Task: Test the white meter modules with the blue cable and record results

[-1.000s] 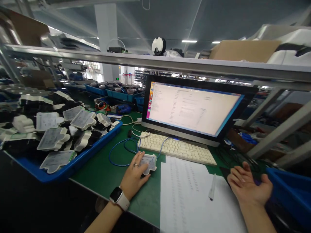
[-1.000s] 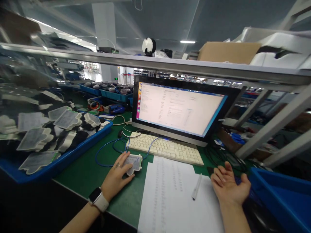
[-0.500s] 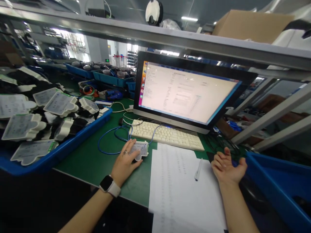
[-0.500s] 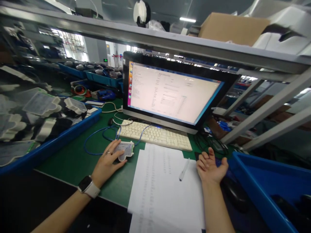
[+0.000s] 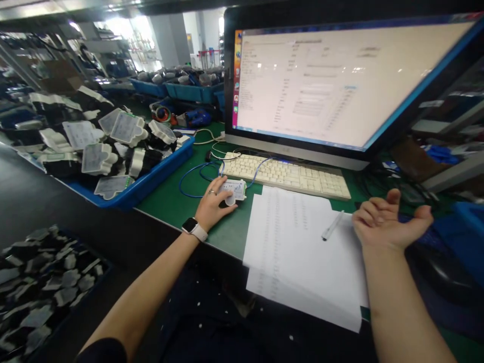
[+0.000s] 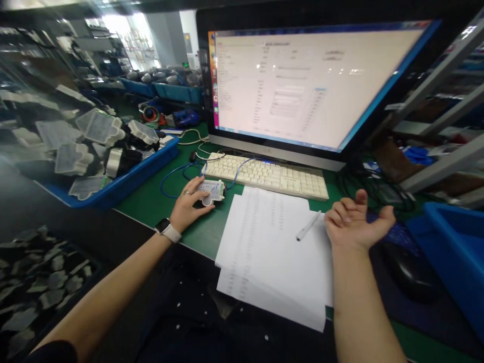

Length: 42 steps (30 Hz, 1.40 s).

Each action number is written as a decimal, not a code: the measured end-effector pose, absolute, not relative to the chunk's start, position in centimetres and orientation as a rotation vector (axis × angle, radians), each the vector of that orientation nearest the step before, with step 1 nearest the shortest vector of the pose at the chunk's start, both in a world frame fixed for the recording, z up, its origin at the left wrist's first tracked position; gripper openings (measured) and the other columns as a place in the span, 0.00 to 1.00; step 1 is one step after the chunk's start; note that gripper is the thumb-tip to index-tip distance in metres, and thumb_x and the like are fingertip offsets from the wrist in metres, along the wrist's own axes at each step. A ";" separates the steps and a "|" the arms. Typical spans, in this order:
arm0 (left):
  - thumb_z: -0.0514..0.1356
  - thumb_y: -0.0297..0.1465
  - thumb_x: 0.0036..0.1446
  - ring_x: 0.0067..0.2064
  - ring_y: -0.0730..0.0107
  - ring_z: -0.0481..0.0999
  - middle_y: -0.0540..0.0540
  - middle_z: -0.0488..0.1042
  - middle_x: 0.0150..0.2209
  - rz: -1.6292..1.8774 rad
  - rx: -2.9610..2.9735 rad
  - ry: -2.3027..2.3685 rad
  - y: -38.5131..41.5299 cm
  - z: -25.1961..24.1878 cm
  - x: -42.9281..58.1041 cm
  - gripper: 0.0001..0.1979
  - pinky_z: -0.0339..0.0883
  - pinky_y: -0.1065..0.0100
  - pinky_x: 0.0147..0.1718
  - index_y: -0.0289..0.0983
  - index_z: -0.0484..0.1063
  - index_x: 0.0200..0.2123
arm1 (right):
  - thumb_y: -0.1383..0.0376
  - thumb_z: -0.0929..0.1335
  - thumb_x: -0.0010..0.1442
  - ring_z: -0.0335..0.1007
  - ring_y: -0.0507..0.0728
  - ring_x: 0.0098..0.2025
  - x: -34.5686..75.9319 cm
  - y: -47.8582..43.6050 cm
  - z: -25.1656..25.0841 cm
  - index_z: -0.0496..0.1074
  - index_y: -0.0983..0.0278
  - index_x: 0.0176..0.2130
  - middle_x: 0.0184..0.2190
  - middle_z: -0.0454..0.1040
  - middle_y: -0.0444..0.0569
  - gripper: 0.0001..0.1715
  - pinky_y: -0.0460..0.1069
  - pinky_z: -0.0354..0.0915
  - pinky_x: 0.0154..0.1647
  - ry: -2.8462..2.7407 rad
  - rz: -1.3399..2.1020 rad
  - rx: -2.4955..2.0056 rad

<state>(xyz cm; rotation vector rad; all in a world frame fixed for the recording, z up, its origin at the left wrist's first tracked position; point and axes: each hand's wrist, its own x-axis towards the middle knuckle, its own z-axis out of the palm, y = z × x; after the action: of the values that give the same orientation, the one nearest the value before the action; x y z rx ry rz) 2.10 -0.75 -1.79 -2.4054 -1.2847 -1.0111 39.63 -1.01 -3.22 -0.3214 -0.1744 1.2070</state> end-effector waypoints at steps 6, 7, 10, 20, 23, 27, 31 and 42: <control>0.64 0.34 0.50 0.61 0.54 0.58 0.38 0.62 0.58 -1.023 -2.415 -1.251 -0.6 -1.6 2.0 0.12 0.59 0.48 0.56 0.37 0.70 0.38 | 0.45 0.47 0.60 0.32 0.46 0.16 39.7 -1.2 -2.9 0.71 0.66 0.30 0.18 0.47 0.37 0.39 0.41 0.34 0.10 -0.052 1.191 -0.315; 0.64 0.34 0.50 0.61 0.54 0.58 0.38 0.62 0.58 -1.022 -2.414 -1.251 -0.5 -1.6 2.0 0.12 0.58 0.48 0.56 0.37 0.70 0.38 | 0.44 0.47 0.60 0.31 0.46 0.16 39.6 -1.2 -3.0 0.71 0.66 0.29 0.18 0.47 0.37 0.39 0.41 0.33 0.10 -0.057 1.191 -0.317; 0.64 0.35 0.50 0.61 0.55 0.58 0.38 0.62 0.58 -1.027 -2.408 -1.245 -0.4 -1.6 2.0 0.13 0.59 0.48 0.56 0.37 0.70 0.38 | 0.43 0.47 0.59 0.29 0.46 0.16 39.5 -1.1 -3.1 0.70 0.66 0.30 0.18 0.45 0.36 0.39 0.41 0.32 0.10 -0.061 1.201 -0.329; 0.65 0.34 0.49 0.60 0.56 0.60 0.39 0.63 0.57 -1.081 -2.407 -1.200 -0.5 -1.6 2.1 0.13 0.59 0.51 0.56 0.36 0.70 0.38 | 0.45 0.45 0.60 0.30 0.47 0.16 39.2 -0.9 -3.1 0.70 0.66 0.29 0.17 0.45 0.36 0.40 0.42 0.34 0.11 -0.085 1.173 -0.409; 0.65 0.34 0.49 0.60 0.55 0.60 0.39 0.63 0.57 -1.077 -2.413 -1.212 -0.5 -1.7 2.1 0.13 0.59 0.51 0.56 0.36 0.70 0.37 | 0.45 0.46 0.60 0.30 0.47 0.16 38.9 -1.0 -3.1 0.70 0.66 0.28 0.18 0.44 0.36 0.39 0.42 0.34 0.11 -0.068 1.183 -0.404; 0.65 0.35 0.49 0.60 0.55 0.60 0.40 0.63 0.57 -1.052 -2.408 -1.237 -0.5 -1.6 2.1 0.13 0.59 0.49 0.56 0.38 0.70 0.38 | 0.45 0.48 0.60 0.29 0.47 0.17 38.8 -1.0 -3.2 0.70 0.66 0.29 0.18 0.42 0.35 0.37 0.42 0.34 0.11 -0.054 1.198 -0.390; 0.65 0.34 0.48 0.60 0.55 0.60 0.39 0.63 0.57 -1.040 -2.401 -1.261 -0.6 -1.6 2.1 0.12 0.60 0.49 0.55 0.37 0.70 0.36 | 0.44 0.47 0.60 0.30 0.46 0.16 38.9 -1.0 -3.4 0.69 0.66 0.30 0.19 0.41 0.35 0.38 0.42 0.34 0.11 -0.071 1.224 -0.372; 0.63 0.33 0.51 0.60 0.53 0.60 0.37 0.63 0.57 -1.031 -2.392 -1.188 -0.6 -1.4 2.1 0.11 0.61 0.51 0.55 0.36 0.70 0.38 | 0.51 0.50 0.61 0.41 0.47 0.13 38.9 -1.2 -3.7 0.69 0.65 0.29 0.15 0.51 0.38 0.31 0.42 0.39 0.09 -0.149 1.200 -0.390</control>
<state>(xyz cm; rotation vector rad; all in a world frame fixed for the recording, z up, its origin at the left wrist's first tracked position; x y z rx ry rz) 2.14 -0.62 -1.42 -2.3923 -1.1884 -1.0307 38.90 -1.16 -3.70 -0.3899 -0.1494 1.1999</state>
